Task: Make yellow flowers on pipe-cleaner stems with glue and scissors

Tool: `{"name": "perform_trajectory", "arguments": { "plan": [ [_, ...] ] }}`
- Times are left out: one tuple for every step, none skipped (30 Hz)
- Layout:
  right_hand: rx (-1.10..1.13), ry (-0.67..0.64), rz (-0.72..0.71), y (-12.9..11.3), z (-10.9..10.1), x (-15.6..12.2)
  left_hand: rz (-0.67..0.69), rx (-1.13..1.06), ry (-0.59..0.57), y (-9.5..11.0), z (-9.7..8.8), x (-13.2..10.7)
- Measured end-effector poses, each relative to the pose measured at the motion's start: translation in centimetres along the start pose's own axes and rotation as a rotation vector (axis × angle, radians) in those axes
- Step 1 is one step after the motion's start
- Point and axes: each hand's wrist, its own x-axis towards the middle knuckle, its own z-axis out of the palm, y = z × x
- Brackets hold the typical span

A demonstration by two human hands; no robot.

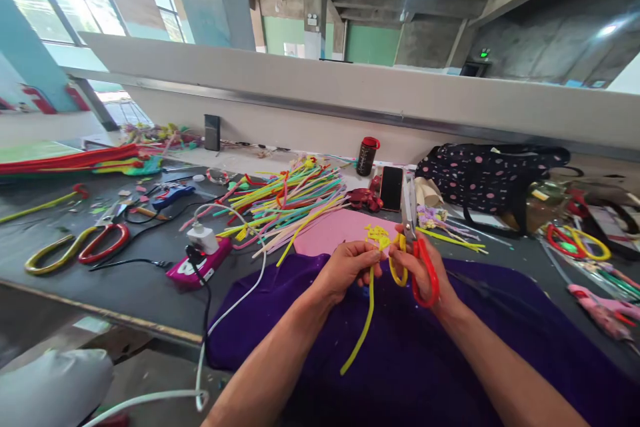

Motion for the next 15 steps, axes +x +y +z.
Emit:
{"name": "perform_trajectory", "arguments": {
  "plan": [
    [-0.001, 0.012, -0.007, 0.0, 0.0, 0.0, -0.003, 0.004, 0.001, 0.0, 0.0, 0.0],
    [-0.003, 0.023, -0.011, 0.0, 0.1, 0.1, -0.004, 0.009, 0.004, 0.0, 0.0, 0.0],
    [-0.007, 0.03, -0.011, -0.1, 0.1, 0.1, -0.005, 0.017, 0.009, 0.0, 0.0, 0.0],
    [-0.011, 0.036, -0.013, -0.1, 0.1, 0.1, -0.005, 0.028, 0.014, 0.0, 0.0, 0.0],
    [-0.017, 0.039, -0.015, -0.1, 0.1, 0.1, -0.004, 0.041, 0.019, 0.0, 0.1, -0.1],
    [-0.024, 0.039, -0.016, -0.1, 0.1, 0.0, -0.003, 0.055, 0.022, -0.1, 0.1, -0.1],
    [-0.029, 0.04, -0.018, -0.1, 0.1, 0.0, -0.004, 0.07, 0.022, -0.1, 0.2, -0.2],
    [-0.034, 0.042, -0.02, 0.0, 0.0, -0.1, 0.001, 0.072, 0.019, -0.1, 0.3, -0.3],
    [-0.041, 0.046, -0.021, 0.1, -0.2, -0.1, 0.002, 0.072, 0.013, -0.2, 0.4, -0.3],
    [-0.048, 0.06, -0.023, 0.3, -0.3, -0.1, 0.0, 0.069, 0.011, -0.2, 0.5, -0.3],
    [-0.057, 0.059, -0.017, 0.5, -0.5, -0.1, -0.005, 0.067, 0.011, -0.2, 0.6, -0.3],
    [-0.069, 0.063, -0.013, 0.7, -0.6, -0.1, -0.003, 0.064, 0.019, -0.2, 0.6, -0.3],
    [-0.08, 0.065, -0.01, 0.8, -0.7, 0.0, -0.004, 0.065, 0.024, -0.3, 0.6, -0.3],
    [-0.089, 0.066, -0.008, 1.0, -0.8, 0.0, -0.005, 0.068, 0.029, -0.3, 0.6, -0.3],
    [-0.092, 0.068, -0.007, 1.1, -0.9, 0.1, -0.005, 0.068, 0.029, -0.3, 0.6, -0.3]
  ]
}}
